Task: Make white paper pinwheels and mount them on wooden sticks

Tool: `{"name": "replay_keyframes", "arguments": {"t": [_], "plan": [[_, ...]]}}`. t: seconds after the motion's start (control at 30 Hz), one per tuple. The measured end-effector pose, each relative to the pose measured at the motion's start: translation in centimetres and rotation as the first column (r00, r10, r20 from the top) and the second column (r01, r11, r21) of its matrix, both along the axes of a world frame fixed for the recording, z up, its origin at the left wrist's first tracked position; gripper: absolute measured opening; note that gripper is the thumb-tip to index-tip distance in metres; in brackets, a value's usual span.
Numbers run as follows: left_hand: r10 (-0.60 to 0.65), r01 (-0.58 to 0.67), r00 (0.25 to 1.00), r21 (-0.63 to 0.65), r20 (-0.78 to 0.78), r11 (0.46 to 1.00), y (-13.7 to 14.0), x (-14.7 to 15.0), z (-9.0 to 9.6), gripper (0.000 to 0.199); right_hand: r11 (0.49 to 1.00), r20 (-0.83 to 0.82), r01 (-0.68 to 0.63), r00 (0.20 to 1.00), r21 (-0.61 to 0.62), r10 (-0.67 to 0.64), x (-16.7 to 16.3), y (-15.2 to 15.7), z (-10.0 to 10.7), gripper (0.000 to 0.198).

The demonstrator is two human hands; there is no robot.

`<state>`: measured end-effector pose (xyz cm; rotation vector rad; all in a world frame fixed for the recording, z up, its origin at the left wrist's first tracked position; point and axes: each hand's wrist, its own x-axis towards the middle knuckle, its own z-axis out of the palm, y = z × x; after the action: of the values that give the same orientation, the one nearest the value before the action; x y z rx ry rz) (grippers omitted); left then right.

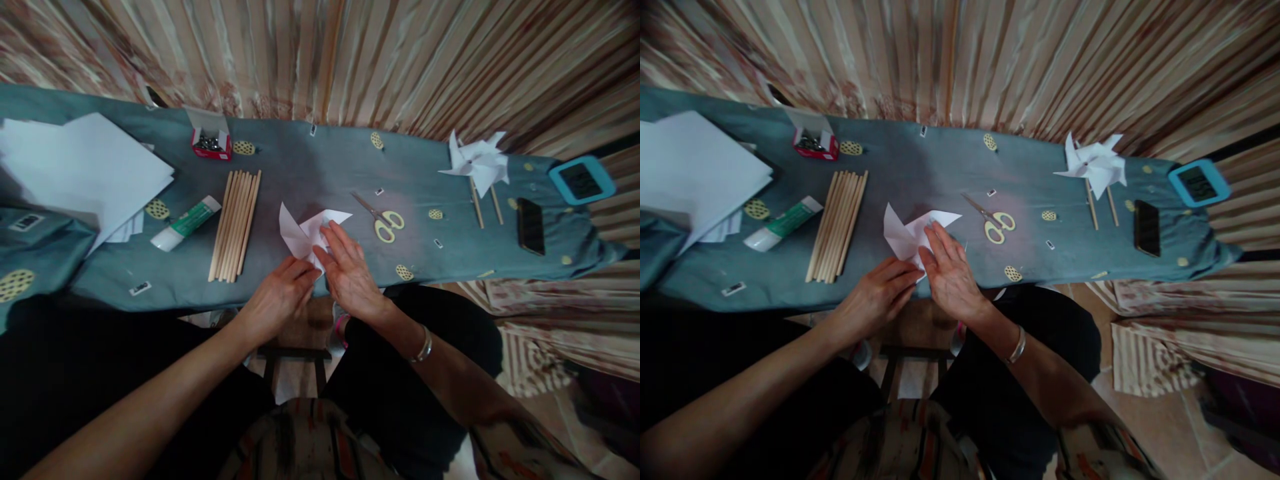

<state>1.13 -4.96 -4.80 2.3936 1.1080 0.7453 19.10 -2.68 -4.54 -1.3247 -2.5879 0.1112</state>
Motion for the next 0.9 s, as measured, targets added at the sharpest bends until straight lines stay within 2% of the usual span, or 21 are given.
{"name": "replay_keyframes", "arguments": {"t": [0.27, 0.4, 0.57, 0.9], "plan": [[0.01, -0.011, 1.0, -0.013, -0.025, 1.0, -0.13, -0.05, 0.09, 0.022, 0.999, -0.064, -0.019, 0.998, 0.051, 0.022, 0.05, -0.11, -1.11, 0.037], [0.014, -0.016, 0.999, -0.033, -0.051, 0.999, -0.2, -0.05, 0.24, 0.023, 0.998, -0.067, -0.034, 0.997, 0.06, 0.038, 0.05, 0.2, -1.05, 0.036], [0.007, -0.009, 0.998, -0.043, -0.061, 0.999, -0.17, -0.05, 0.27, 0.022, 1.0, -0.096, -0.023, 0.995, 0.014, 0.024, -0.23, 0.7, -0.87, 0.037], [-0.002, -0.001, 0.998, -0.041, -0.07, 0.999, -0.1, -0.04, 0.17, 0.02, 0.997, -0.07, 0.004, 0.998, 0.074, 0.001, 0.19, 0.49, -0.6, 0.034]]}}
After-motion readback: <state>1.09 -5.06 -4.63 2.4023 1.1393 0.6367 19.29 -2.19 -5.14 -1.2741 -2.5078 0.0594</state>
